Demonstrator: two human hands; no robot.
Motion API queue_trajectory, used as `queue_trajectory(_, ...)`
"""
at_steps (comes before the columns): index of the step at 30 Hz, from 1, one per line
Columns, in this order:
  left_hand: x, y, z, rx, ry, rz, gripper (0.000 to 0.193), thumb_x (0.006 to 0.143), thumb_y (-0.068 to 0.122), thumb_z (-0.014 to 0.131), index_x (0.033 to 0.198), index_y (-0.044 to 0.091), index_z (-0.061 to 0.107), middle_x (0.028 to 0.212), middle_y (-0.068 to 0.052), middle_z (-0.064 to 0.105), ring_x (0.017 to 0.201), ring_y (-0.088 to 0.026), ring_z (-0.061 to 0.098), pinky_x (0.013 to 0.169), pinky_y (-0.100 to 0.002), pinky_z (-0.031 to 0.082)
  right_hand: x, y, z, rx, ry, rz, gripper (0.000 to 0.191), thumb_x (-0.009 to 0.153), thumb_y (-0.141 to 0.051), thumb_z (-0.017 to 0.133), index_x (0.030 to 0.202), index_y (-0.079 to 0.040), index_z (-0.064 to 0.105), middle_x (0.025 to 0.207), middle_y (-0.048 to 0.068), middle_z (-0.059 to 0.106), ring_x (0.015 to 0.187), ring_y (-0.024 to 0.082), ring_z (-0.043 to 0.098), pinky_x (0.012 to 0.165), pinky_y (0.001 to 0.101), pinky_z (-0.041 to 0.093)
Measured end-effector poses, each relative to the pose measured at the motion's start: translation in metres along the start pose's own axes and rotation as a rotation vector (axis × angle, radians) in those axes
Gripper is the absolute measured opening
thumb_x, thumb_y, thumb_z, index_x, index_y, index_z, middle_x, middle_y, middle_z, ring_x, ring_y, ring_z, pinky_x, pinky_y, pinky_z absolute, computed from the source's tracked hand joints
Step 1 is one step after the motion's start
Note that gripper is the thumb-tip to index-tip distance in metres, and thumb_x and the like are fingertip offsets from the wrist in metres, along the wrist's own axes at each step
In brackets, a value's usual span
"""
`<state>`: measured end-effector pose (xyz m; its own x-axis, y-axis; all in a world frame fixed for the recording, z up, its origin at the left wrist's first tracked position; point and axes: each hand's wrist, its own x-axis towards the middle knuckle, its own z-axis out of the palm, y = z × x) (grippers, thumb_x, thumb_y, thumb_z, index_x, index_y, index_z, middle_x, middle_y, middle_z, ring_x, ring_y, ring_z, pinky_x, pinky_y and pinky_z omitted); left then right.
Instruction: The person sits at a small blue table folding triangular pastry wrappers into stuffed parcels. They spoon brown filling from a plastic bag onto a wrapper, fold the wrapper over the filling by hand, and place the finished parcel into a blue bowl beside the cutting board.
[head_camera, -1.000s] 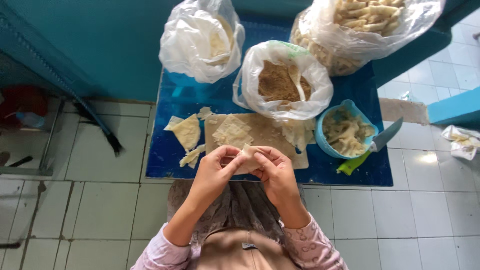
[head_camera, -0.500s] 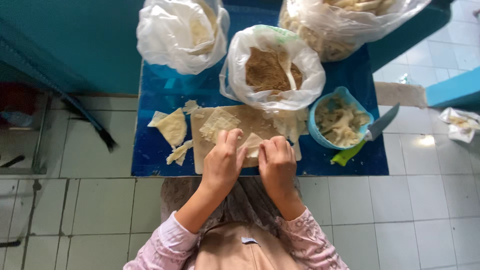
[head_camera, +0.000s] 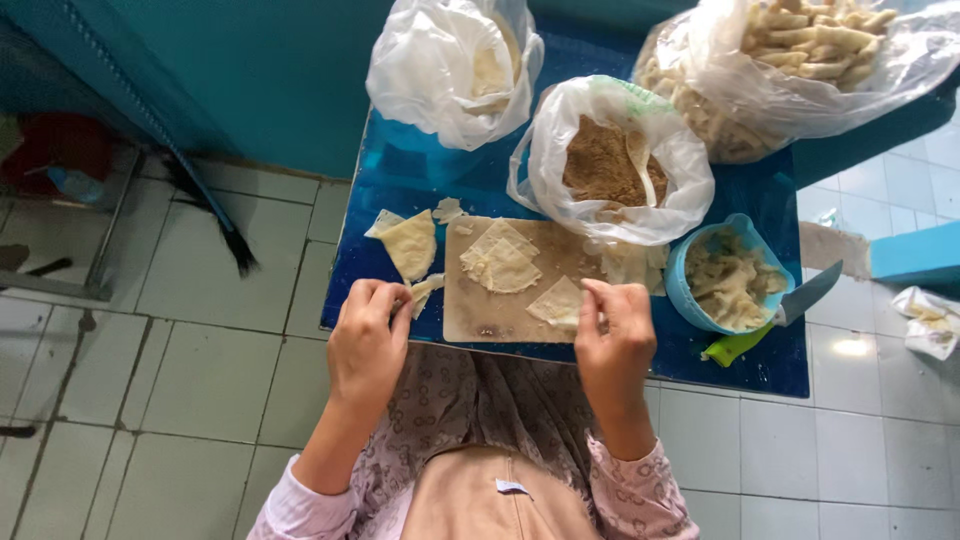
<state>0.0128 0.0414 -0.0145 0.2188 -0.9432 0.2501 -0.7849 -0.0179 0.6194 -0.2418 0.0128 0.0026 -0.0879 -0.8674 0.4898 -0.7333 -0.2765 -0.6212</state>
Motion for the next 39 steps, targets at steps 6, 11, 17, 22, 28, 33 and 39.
queue_trajectory(6, -0.003, -0.007, -0.005, 0.048, 0.024, 0.009, 0.018, 0.09, 0.016, 0.073, 0.104, 0.008, 0.066, 0.102, -0.01, 0.062, 0.094, -0.033, 0.064, 0.076, -0.045, 0.051, 0.009, -0.052, 0.065, 0.05, -0.325, -0.443, 0.023, 0.09, -0.002, 0.065, 0.112, -0.001, 0.07, 0.096, 0.014, 0.062, 0.092, 0.032, 0.062, 0.08, 0.0422, 0.05)
queue_trajectory(11, 0.003, -0.015, -0.008, -0.011, -0.009, 0.034, 0.014, 0.086, 0.012, 0.073, 0.097, 0.008, 0.065, 0.1, -0.01, 0.062, 0.096, -0.034, 0.064, 0.078, -0.045, 0.051, 0.017, -0.076, 0.103, -0.045, -0.406, -0.456, 0.005, 0.086, -0.004, 0.068, 0.09, -0.003, 0.065, 0.095, 0.014, 0.059, 0.092, 0.035, 0.06, 0.081, 0.0438, 0.048)
queue_trajectory(17, 0.007, -0.019, -0.012, -0.403, 0.003, -0.078, 0.012, 0.089, 0.01, 0.074, 0.097, 0.004, 0.067, 0.089, -0.006, 0.07, 0.078, -0.02, 0.068, 0.072, -0.032, 0.054, 0.022, -0.06, 0.103, 0.448, -0.42, -0.136, 0.007, 0.086, -0.001, 0.072, 0.091, -0.001, 0.067, 0.088, 0.008, 0.068, 0.086, 0.023, 0.065, 0.076, 0.0336, 0.052)
queue_trajectory(22, 0.011, -0.012, -0.017, -0.577, -0.036, -0.129, 0.016, 0.092, 0.013, 0.074, 0.104, 0.003, 0.075, 0.089, -0.003, 0.073, 0.075, -0.008, 0.067, 0.07, -0.023, 0.054, 0.021, -0.045, 0.105, 0.865, -0.575, 0.262, 0.012, 0.095, -0.006, 0.07, 0.105, 0.0, 0.072, 0.093, 0.0, 0.072, 0.083, 0.001, 0.063, 0.072, 0.0189, 0.051)
queue_trajectory(28, 0.002, 0.007, -0.012, -0.724, -0.184, -0.204, 0.018, 0.094, 0.015, 0.072, 0.106, 0.002, 0.077, 0.088, -0.002, 0.074, 0.077, -0.006, 0.066, 0.069, -0.023, 0.054, 0.006, -0.025, 0.072, 0.739, -0.607, 0.339, 0.01, 0.095, -0.004, 0.07, 0.101, 0.001, 0.075, 0.087, 0.003, 0.072, 0.075, 0.005, 0.061, 0.065, 0.0223, 0.049)
queue_trajectory(33, -0.024, 0.049, 0.026, -0.565, -0.25, 0.056, 0.019, 0.093, 0.013, 0.072, 0.108, 0.003, 0.075, 0.097, -0.011, 0.077, 0.082, -0.018, 0.076, 0.071, -0.028, 0.058, -0.027, 0.003, -0.006, 0.467, -0.347, 0.346, 0.01, 0.09, -0.004, 0.07, 0.1, -0.001, 0.072, 0.085, 0.003, 0.074, 0.077, 0.006, 0.067, 0.069, 0.0224, 0.054)
queue_trajectory(39, -0.023, 0.088, 0.084, -0.321, -0.222, 0.337, 0.011, 0.095, 0.013, 0.069, 0.103, 0.006, 0.066, 0.092, -0.013, 0.07, 0.084, -0.033, 0.07, 0.072, -0.041, 0.055, -0.034, 0.032, -0.033, 0.26, -0.157, 0.397, 0.007, 0.09, -0.006, 0.073, 0.095, -0.002, 0.07, 0.08, 0.005, 0.072, 0.07, 0.009, 0.066, 0.063, 0.0253, 0.052)
